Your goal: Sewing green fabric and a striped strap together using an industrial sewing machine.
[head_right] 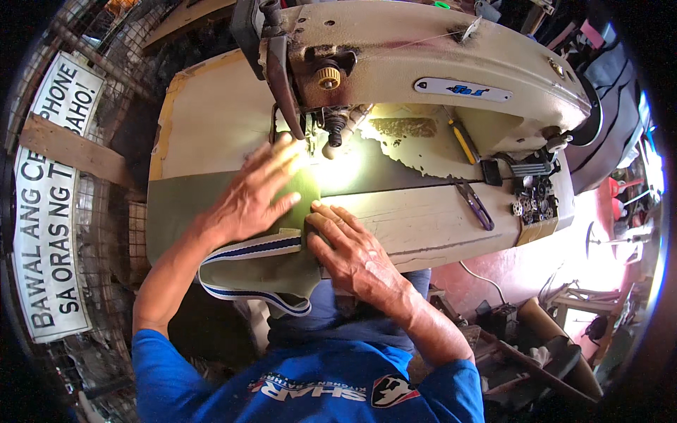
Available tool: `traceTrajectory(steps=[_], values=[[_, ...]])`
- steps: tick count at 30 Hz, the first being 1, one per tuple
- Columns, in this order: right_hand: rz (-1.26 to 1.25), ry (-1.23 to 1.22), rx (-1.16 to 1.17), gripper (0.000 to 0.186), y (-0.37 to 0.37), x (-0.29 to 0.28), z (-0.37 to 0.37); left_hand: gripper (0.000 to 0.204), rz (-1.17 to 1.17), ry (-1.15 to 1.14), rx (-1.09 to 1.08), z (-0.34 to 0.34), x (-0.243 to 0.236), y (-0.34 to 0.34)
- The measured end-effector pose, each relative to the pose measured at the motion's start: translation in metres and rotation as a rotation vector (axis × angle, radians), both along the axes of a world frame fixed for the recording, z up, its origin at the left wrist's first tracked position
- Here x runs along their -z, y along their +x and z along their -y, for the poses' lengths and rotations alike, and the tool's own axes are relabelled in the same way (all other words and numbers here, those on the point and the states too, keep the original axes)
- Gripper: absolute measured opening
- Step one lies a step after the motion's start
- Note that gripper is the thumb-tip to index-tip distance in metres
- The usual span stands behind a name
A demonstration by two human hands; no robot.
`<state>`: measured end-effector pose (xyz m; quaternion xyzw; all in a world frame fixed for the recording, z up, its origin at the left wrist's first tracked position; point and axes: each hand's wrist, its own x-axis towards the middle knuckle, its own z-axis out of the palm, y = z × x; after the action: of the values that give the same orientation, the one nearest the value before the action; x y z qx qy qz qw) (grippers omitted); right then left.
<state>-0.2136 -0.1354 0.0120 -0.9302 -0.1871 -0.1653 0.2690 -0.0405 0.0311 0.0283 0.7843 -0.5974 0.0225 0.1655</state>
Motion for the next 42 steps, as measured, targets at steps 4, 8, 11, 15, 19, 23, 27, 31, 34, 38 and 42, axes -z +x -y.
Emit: traceTrajectory(steps=[4, 8, 11, 15, 19, 23, 27, 31, 34, 38, 42], values=[[-0.044, -0.035, -0.022, 0.031, 0.01, -0.005, 0.006, 0.044, 0.014, 0.005, 0.072, 0.002, 0.006, -0.004], [-0.056, -0.006, -0.061, 0.036, 0.024, -0.009, 0.018, 0.043, 0.01, -0.026, 0.095, 0.001, 0.013, 0.007], [-0.076, -0.027, 0.014, 0.043, 0.04, -0.008, 0.027, 0.042, 0.01, -0.079, 0.11, 0.002, 0.015, 0.013], [-0.075, -0.051, 0.058, 0.053, 0.058, 0.0, 0.028, 0.042, -0.007, -0.082, 0.085, 0.007, 0.016, 0.02], [-0.071, -0.032, 0.087, 0.052, 0.06, 0.003, 0.028, 0.042, -0.033, -0.1, 0.068, 0.01, 0.017, 0.023], [-0.108, -0.016, 0.093, 0.053, 0.059, 0.004, 0.029, 0.042, -0.043, -0.083, 0.038, 0.01, 0.018, 0.022], [-0.131, -0.023, 0.086, 0.054, 0.061, 0.005, 0.029, 0.043, -0.042, -0.103, 0.031, 0.01, 0.017, 0.02], [-0.116, -0.027, 0.083, 0.055, 0.06, 0.006, 0.029, 0.044, -0.037, -0.099, 0.018, 0.011, 0.018, 0.019], [-0.119, -0.017, 0.092, 0.057, 0.06, 0.007, 0.029, 0.044, -0.035, -0.102, 0.012, 0.01, 0.018, 0.018], [-0.125, -0.001, 0.093, 0.057, 0.06, 0.006, 0.028, 0.045, -0.05, -0.149, 0.0, 0.011, 0.014, 0.019], [-0.115, -0.018, 0.098, 0.056, 0.059, 0.004, 0.027, 0.046, 0.057, -0.159, 0.024, 0.018, 0.01, 0.025]])
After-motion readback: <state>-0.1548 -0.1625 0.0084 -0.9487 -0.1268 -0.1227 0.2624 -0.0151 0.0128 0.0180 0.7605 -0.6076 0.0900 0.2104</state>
